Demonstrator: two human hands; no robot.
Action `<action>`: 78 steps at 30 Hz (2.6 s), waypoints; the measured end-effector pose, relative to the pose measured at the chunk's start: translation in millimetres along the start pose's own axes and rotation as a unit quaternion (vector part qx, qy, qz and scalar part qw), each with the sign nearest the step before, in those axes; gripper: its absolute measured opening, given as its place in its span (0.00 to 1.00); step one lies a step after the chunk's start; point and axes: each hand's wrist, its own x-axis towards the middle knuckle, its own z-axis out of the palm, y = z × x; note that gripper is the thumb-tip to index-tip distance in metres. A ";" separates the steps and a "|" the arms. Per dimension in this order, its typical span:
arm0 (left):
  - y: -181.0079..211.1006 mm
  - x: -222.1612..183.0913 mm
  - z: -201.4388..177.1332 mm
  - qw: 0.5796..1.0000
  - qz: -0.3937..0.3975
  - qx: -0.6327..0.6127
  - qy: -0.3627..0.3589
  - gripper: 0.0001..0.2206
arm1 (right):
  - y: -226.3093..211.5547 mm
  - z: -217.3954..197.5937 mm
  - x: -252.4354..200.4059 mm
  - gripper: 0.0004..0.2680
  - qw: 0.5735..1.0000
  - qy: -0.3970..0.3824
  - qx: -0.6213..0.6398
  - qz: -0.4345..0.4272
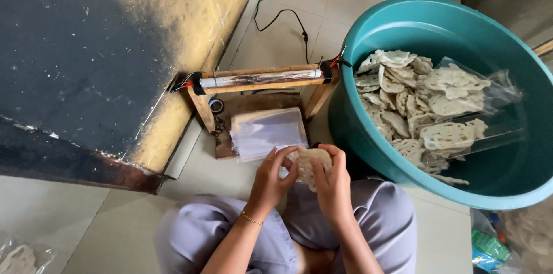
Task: Packaging crackers into plastic bags and sealing them with a manual heat sealer.
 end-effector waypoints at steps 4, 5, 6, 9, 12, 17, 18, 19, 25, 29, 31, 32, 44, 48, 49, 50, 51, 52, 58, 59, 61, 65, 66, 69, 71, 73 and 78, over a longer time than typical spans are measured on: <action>5.8 -0.2 -3.9 0.996 -0.025 -0.071 -0.047 0.21 | 16.9 -0.8 -0.1 0.15 0.996 -0.020 0.091 0.000; 5.7 -1.1 -3.5 0.997 -0.006 -0.069 -0.040 0.20 | 21.5 -1.4 -0.8 0.15 0.993 -0.062 0.101 0.000; 5.8 -2.0 -2.6 0.997 0.014 -0.067 -0.033 0.19 | 26.2 -2.5 -1.5 0.15 0.988 -0.104 0.110 0.001; 6.1 0.9 -5.0 0.997 -0.018 -0.070 -0.032 0.20 | 40.6 -21.0 5.8 0.19 0.980 -0.196 0.032 0.013; 5.5 1.1 -4.4 0.997 0.036 -0.041 -0.057 0.20 | 12.3 -33.0 7.0 0.18 0.956 -0.262 -0.117 0.059; 16.4 -3.1 3.0 0.989 0.028 -0.105 -0.097 0.25 | 37.6 -9.8 12.3 0.14 0.981 -0.160 0.098 0.053; 18.0 -4.1 4.8 0.985 0.020 -0.142 -0.100 0.26 | 48.3 -3.0 13.8 0.17 0.962 -0.158 0.217 0.049; 18.3 -6.2 2.6 0.984 0.020 -0.143 -0.101 0.26 | 53.1 -2.4 14.3 0.17 0.962 -0.157 0.217 0.049; 3.0 0.3 -4.3 0.987 0.083 -0.118 -0.075 0.28 | 32.1 -21.9 21.1 0.16 0.981 -0.173 -0.062 -0.063; -8.5 7.7 -14.7 0.970 0.114 0.194 -0.091 0.31 | -9.0 -45.2 24.6 0.16 0.969 -0.233 -0.041 -0.073; -4.2 11.5 -16.2 0.978 0.100 0.163 -0.089 0.19 | -14.0 -50.4 27.9 0.12 0.974 -0.198 -0.049 -0.094; 1.8 14.3 -17.2 0.984 0.079 0.134 -0.083 0.18 | -11.6 -52.0 30.1 0.08 0.977 -0.164 -0.027 -0.136; -21.9 -0.8 -0.7 0.999 -0.005 0.007 -0.053 0.20 | -47.7 -47.7 53.0 0.07 0.904 -0.152 -0.218 -0.335; -1.8 12.6 -5.4 0.985 -0.084 -0.009 -0.149 0.20 | -57.1 -75.1 72.8 0.09 0.882 -0.156 -0.279 -0.347; -5.3 11.2 -3.6 0.985 -0.084 -0.009 -0.152 0.20 | -59.8 -85.1 81.5 0.09 0.883 -0.155 -0.279 -0.345; -8.8 10.4 -1.3 0.976 -0.114 -0.063 -0.177 0.18 | -62.7 -95.3 90.9 0.10 0.876 -0.193 -0.288 -0.336; -12.4 9.7 0.6 0.962 -0.143 -0.116 -0.201 0.17 | -65.8 -105.3 100.3 0.12 0.867 -0.230 -0.296 -0.326; -13.4 11.4 1.9 0.962 -0.142 -0.116 -0.203 0.17 | -69.1 -112.6 116.7 0.12 0.868 -0.229 -0.296 -0.326; -29.7 12.9 5.2 0.932 -0.241 -0.189 -0.196 0.18 | -1.2 -138.9 251.6 0.10 0.887 -0.175 -0.407 -0.126; -33.8 11.2 6.9 0.929 -0.232 -0.218 -0.187 0.18 | 23.1 -136.2 268.5 0.11 0.876 -0.224 -0.423 -0.052; -41.2 8.6 10.0 0.927 -0.222 -0.243 -0.177 0.18 | 115.9 -124.5 284.8 0.13 0.859 -0.273 -0.433 0.020; -45.9 9.2 12.7 0.921 -0.227 -0.271 -0.164 0.19 | 253.2 -103.4 295.1 0.17 0.757 -0.261 -0.600 0.002; -44.6 9.9 14.6 0.923 -0.217 -0.269 -0.166 0.18 | 268.1 -107.6 294.7 0.17 0.727 -0.267 -0.632 0.001; -37.5 15.8 13.3 0.935 -0.202 -0.239 -0.165 0.19 | 254.6 -130.5 336.6 0.23 0.810 -0.302 -0.502 0.007; -32.9 16.2 11.7 0.938 -0.201 -0.232 -0.163 0.18 | 134.6 -141.7 298.8 0.19 0.873 -0.281 -0.394 0.061; -26.6 16.9 8.9 0.942 -0.194 -0.224 -0.159 0.17 | 37.9 -154.7 282.1 0.16 0.920 -0.252 -0.279 0.110; -21.8 9.9 3.7 0.948 -0.200 -0.196 -0.154 0.15 | -28.6 -185.6 218.4 0.05 0.992 -0.043 -0.020 -0.114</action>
